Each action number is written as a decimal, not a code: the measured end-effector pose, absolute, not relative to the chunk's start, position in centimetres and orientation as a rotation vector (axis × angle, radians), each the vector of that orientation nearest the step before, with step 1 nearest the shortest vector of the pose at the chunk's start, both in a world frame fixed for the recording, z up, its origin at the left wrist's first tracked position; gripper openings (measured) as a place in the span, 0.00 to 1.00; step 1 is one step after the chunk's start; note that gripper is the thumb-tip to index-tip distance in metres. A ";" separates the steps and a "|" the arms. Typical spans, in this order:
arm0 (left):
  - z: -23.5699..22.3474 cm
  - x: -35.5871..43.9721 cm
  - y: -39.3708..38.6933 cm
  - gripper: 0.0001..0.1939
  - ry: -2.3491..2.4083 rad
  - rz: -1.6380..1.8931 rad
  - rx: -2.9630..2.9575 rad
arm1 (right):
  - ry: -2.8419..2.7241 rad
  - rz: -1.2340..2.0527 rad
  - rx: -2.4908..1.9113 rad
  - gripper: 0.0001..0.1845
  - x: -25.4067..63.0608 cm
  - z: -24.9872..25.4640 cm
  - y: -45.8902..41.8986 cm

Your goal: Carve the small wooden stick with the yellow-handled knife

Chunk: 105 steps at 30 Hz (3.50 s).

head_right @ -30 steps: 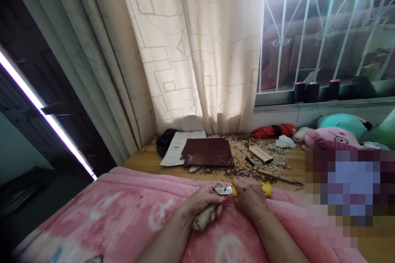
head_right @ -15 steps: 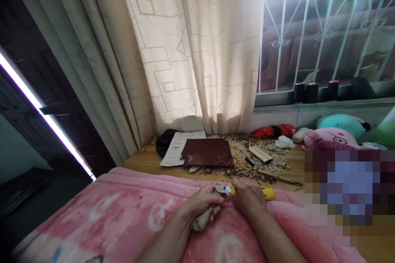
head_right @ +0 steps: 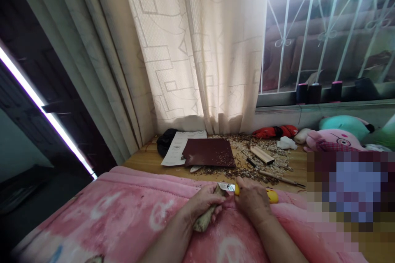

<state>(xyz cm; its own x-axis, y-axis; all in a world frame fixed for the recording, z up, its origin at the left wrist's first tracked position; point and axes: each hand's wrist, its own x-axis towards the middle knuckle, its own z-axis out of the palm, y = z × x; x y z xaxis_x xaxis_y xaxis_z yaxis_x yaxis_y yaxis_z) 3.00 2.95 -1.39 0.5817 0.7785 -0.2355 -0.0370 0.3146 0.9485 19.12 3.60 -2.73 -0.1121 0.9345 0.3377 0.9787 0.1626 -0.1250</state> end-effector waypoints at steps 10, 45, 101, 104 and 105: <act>-1.8 3.3 3.1 0.13 0.830 0.654 1.136 | -2.158 -0.178 -1.845 0.09 18.5 -2.8 3.3; -1.4 3.5 3.1 0.13 0.922 0.648 1.125 | -2.194 -0.044 -1.997 0.14 17.8 -1.9 3.1; -1.3 3.4 3.3 0.10 0.944 0.610 1.114 | -2.203 -0.046 -1.957 0.10 17.9 -2.3 3.0; -1.0 3.4 3.1 0.08 0.956 0.589 1.122 | -2.190 -0.037 -1.980 0.11 18.1 -2.3 3.2; -0.9 3.4 3.1 0.08 0.951 0.582 1.123 | -2.184 -0.031 -1.999 0.11 18.3 -2.3 3.3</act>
<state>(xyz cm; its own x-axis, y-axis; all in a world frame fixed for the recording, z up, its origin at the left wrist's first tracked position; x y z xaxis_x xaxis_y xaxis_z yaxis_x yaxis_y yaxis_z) 3.39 3.06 -0.93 0.4976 0.7991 -0.3373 0.0640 0.3540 0.9331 18.26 3.30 -2.32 -0.0796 0.9860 0.1463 0.9898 0.0955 -0.1057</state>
